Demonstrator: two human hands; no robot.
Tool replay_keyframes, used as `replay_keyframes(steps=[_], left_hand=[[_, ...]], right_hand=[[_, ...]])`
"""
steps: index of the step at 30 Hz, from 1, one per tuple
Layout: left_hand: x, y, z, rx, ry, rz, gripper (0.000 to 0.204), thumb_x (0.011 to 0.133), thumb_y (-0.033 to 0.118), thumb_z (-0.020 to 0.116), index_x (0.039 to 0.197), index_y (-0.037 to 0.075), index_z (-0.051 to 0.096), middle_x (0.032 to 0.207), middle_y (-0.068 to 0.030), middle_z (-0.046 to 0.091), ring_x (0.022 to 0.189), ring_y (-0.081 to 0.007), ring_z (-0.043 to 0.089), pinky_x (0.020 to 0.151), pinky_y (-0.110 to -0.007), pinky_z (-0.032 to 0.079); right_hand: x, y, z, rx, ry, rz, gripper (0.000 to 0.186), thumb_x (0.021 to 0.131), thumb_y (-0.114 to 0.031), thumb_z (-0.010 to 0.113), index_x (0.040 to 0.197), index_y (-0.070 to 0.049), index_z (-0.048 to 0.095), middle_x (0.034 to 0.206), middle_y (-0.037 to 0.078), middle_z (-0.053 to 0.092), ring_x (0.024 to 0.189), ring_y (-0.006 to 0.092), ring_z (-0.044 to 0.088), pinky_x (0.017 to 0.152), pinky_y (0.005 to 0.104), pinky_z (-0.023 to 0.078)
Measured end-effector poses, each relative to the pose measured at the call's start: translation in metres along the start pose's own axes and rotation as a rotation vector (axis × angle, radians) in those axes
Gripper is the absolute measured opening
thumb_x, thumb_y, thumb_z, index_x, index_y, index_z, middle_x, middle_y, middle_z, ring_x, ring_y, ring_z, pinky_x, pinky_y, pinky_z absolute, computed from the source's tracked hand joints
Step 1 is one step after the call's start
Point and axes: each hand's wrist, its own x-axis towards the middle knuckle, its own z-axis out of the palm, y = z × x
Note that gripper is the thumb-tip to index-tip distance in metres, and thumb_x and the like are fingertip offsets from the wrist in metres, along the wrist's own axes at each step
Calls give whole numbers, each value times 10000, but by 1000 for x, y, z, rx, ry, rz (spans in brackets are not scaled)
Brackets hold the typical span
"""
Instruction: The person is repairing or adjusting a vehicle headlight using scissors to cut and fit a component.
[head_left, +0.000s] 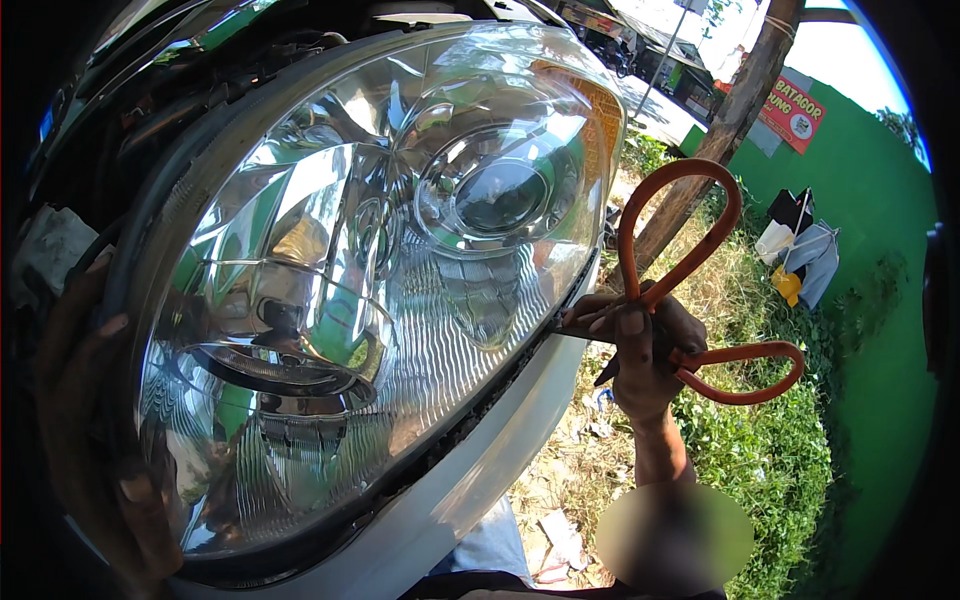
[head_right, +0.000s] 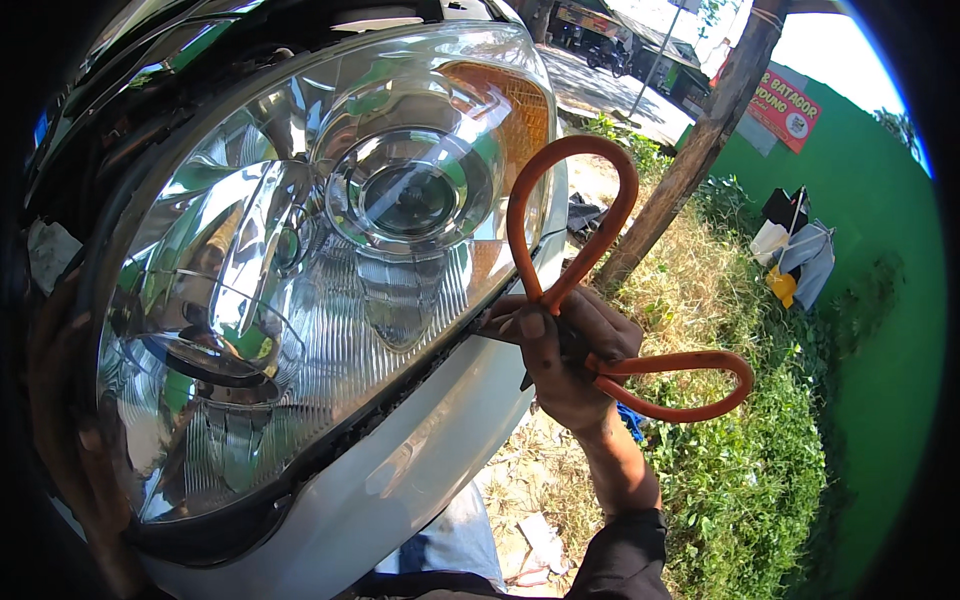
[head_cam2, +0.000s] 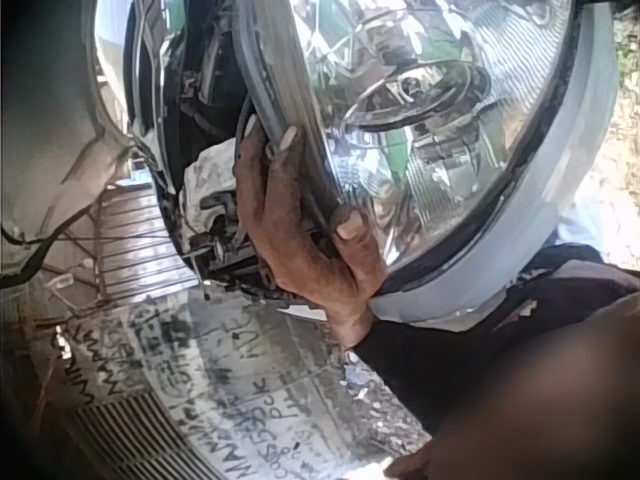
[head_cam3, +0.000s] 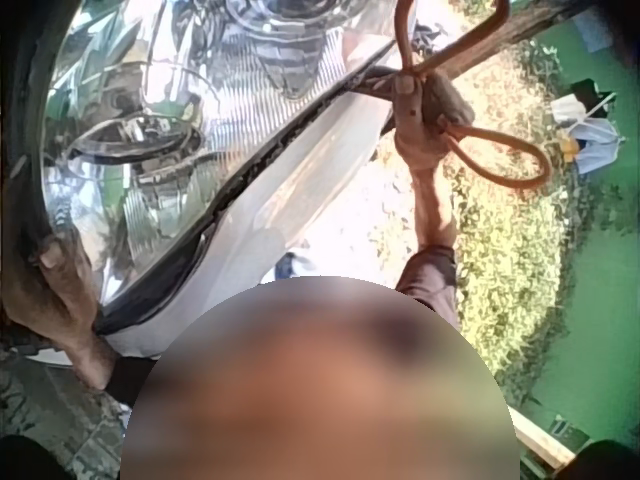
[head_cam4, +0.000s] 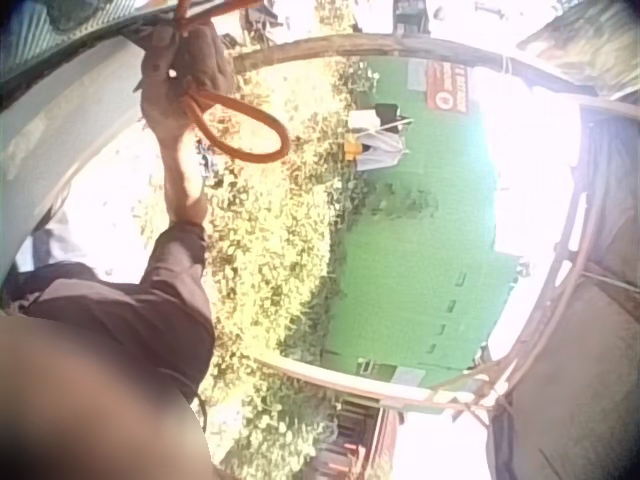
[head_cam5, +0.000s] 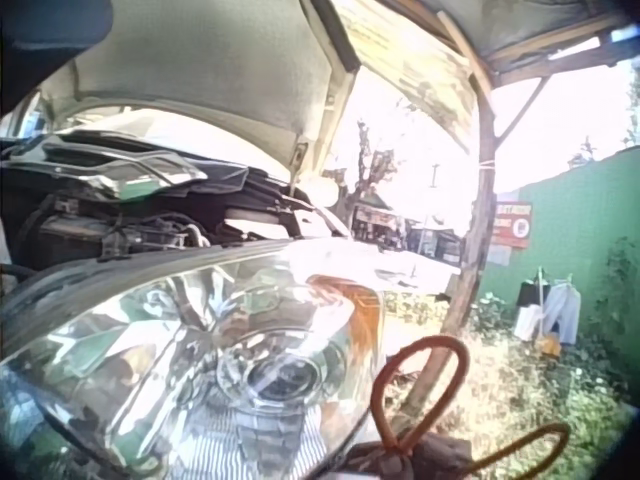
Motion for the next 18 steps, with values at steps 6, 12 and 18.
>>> replay_keyframes(steps=[6, 12, 18], left_hand=[[6, 1, 0, -42, -45, -139, 618, 1000, 545, 549, 1322, 20, 599, 1386, -370, 542, 1321, -481, 560, 1086, -512, 457], [-21, -63, 18, 7, -200, 2, 379, 1051, 298, 543, 1363, 85, 576, 1485, -277, 515, 1403, -417, 493, 1151, -483, 398], [-50, -68, -44, 160, -244, -6, 331, 1058, 191, 549, 1378, 110, 568, 1514, -253, 505, 1424, -400, 475, 1166, -469, 384]], right_hand=[[-13, 3, 5, 15, 25, -49, 321, 1055, -182, 566, 886, 83, 632, 759, 186, 714, 766, 329, 753, 743, 432, 621], [-15, 22, -2, 14, 143, -74, 295, 1044, -164, 582, 911, 82, 676, 791, 171, 735, 809, 302, 764, 747, 402, 630], [-8, 30, 3, 272, 215, 15, 317, 1044, -204, 619, 937, 85, 694, 823, 145, 751, 808, 235, 757, 737, 366, 626]])
